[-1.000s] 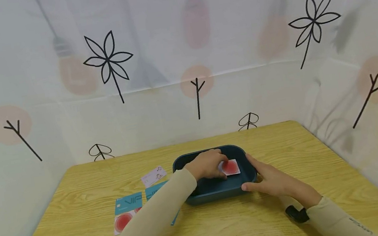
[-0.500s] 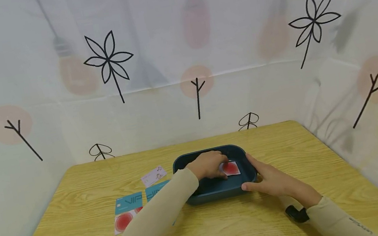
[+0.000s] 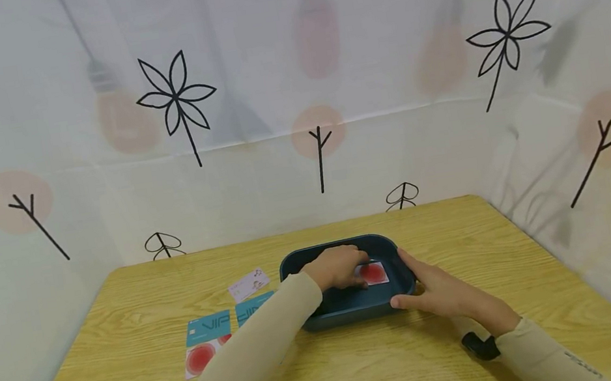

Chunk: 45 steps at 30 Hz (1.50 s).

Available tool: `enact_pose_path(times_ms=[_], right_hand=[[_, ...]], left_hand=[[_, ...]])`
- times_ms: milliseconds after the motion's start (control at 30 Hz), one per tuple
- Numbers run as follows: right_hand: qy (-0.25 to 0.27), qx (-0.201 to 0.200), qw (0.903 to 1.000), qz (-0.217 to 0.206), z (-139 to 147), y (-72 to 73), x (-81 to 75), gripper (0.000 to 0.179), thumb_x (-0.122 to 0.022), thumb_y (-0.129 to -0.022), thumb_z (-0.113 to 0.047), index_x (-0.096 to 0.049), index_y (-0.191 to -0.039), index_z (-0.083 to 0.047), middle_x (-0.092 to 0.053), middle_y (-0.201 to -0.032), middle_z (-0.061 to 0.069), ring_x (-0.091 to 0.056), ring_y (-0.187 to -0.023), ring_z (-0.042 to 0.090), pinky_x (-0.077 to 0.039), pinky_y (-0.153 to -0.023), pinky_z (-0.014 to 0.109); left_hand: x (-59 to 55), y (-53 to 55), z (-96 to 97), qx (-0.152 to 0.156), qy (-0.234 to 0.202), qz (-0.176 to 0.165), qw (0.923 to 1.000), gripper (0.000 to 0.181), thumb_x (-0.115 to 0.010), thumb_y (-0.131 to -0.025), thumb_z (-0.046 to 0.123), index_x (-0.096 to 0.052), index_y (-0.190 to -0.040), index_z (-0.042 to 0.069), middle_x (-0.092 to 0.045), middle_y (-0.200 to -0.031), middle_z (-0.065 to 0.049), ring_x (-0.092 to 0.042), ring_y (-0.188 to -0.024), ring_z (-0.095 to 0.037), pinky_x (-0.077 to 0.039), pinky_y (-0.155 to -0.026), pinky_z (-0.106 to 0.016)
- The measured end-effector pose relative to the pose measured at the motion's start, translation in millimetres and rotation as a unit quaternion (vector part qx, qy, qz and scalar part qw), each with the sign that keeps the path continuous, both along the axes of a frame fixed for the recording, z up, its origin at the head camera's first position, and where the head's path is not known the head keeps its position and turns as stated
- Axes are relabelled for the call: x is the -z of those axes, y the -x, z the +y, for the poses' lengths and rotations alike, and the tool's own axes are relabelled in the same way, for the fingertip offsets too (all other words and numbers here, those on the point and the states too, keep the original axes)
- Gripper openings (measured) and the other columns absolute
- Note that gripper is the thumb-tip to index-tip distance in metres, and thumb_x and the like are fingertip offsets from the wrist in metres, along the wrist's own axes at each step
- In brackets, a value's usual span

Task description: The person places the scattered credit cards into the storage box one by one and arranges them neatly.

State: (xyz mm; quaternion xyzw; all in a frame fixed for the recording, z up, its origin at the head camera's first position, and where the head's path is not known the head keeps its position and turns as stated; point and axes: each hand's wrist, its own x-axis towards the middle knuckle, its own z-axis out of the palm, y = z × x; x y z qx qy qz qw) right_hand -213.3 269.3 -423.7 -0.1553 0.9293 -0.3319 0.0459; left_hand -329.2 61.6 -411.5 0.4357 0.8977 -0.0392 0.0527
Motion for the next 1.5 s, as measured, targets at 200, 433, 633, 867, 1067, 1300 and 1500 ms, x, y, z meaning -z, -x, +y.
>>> enact_pose_path(times_ms=[200,433,633,867,1067,1300,1500], right_hand=[[0.001,0.0,1.0,-0.005,-2,-0.5,-1.0,0.102,-0.065,-0.085,-0.053,-0.005,-0.154,-0.006,-0.019,-0.155,0.019,-0.028,-0.137,0.04,-0.029,-0.103,0.06],[0.008,-0.002,1.0,-0.006,-2,-0.8,-2.5,0.102,-0.065,-0.086,-0.052,-0.005,-0.154,-0.007,-0.019,-0.155,0.018,-0.026,-0.138,0.04,-0.027,-0.103,0.061],[0.006,0.0,0.9999,-0.009,-2,-0.2,-2.0,0.103,-0.065,-0.085,-0.053,-0.005,-0.154,-0.006,-0.02,-0.155,0.019,-0.026,-0.138,0.041,-0.028,-0.103,0.062],[0.007,0.001,0.9999,-0.007,-3,0.1,-1.5,0.103,-0.066,-0.084,-0.053,-0.005,-0.154,-0.007,-0.021,-0.155,0.019,-0.03,-0.136,0.041,-0.03,-0.102,0.06],[0.002,0.004,1.0,-0.009,-3,0.7,0.1,0.103,-0.065,-0.085,-0.053,-0.004,-0.154,-0.007,-0.021,-0.155,0.019,-0.032,-0.135,0.04,-0.032,-0.102,0.058],[-0.009,0.007,0.9999,-0.002,-3,-0.7,-1.5,0.103,-0.065,-0.085,-0.053,-0.006,-0.153,-0.005,-0.021,-0.154,0.022,-0.03,-0.135,0.043,-0.031,-0.101,0.06],[-0.013,0.002,0.9999,0.005,-4,-0.5,-2.1,0.103,-0.065,-0.085,-0.052,-0.006,-0.153,-0.004,-0.022,-0.153,0.023,-0.03,-0.135,0.044,-0.031,-0.101,0.061]], left_hand=[[-5.5,-2.5,-5.0,-0.01,0.0,-0.011,0.9999,0.051,-0.067,-0.086,0.049,-0.059,-0.128,0.021,-0.059,-0.113,0.005,-0.054,-0.1,-0.009,-0.045,-0.091,-0.027],[-17.3,-3.1,-14.5,-0.017,-0.017,-0.035,0.9991,0.051,-0.065,-0.089,0.042,-0.056,-0.133,0.018,-0.058,-0.121,0.001,-0.055,-0.106,-0.011,-0.045,-0.093,-0.028],[-29.5,-3.1,-25.2,-0.029,-0.034,-0.047,0.9979,0.054,-0.066,-0.089,0.04,-0.052,-0.136,0.017,-0.056,-0.129,0.001,-0.055,-0.112,-0.012,-0.044,-0.094,-0.029],[-44.5,-7.1,-44.6,-0.041,-0.07,-0.045,0.9957,0.057,-0.067,-0.088,0.041,-0.051,-0.137,0.018,-0.055,-0.127,-0.001,-0.056,-0.109,-0.012,-0.044,-0.093,-0.029],[-50.4,-12.5,-63.7,-0.045,-0.083,-0.043,0.9946,0.057,-0.067,-0.088,0.042,-0.051,-0.137,0.018,-0.056,-0.124,-0.002,-0.056,-0.107,-0.012,-0.045,-0.093,-0.03],[-51.5,-20.3,-87.5,-0.043,-0.098,-0.03,0.9939,0.058,-0.064,-0.089,0.044,-0.05,-0.138,0.016,-0.054,-0.125,-0.002,-0.056,-0.108,-0.015,-0.045,-0.092,-0.033],[-47.1,-23.6,-108.2,-0.041,-0.124,0.016,0.9913,0.053,-0.064,-0.09,0.043,-0.053,-0.135,0.017,-0.054,-0.125,-0.003,-0.052,-0.112,-0.018,-0.044,-0.093,-0.035]])
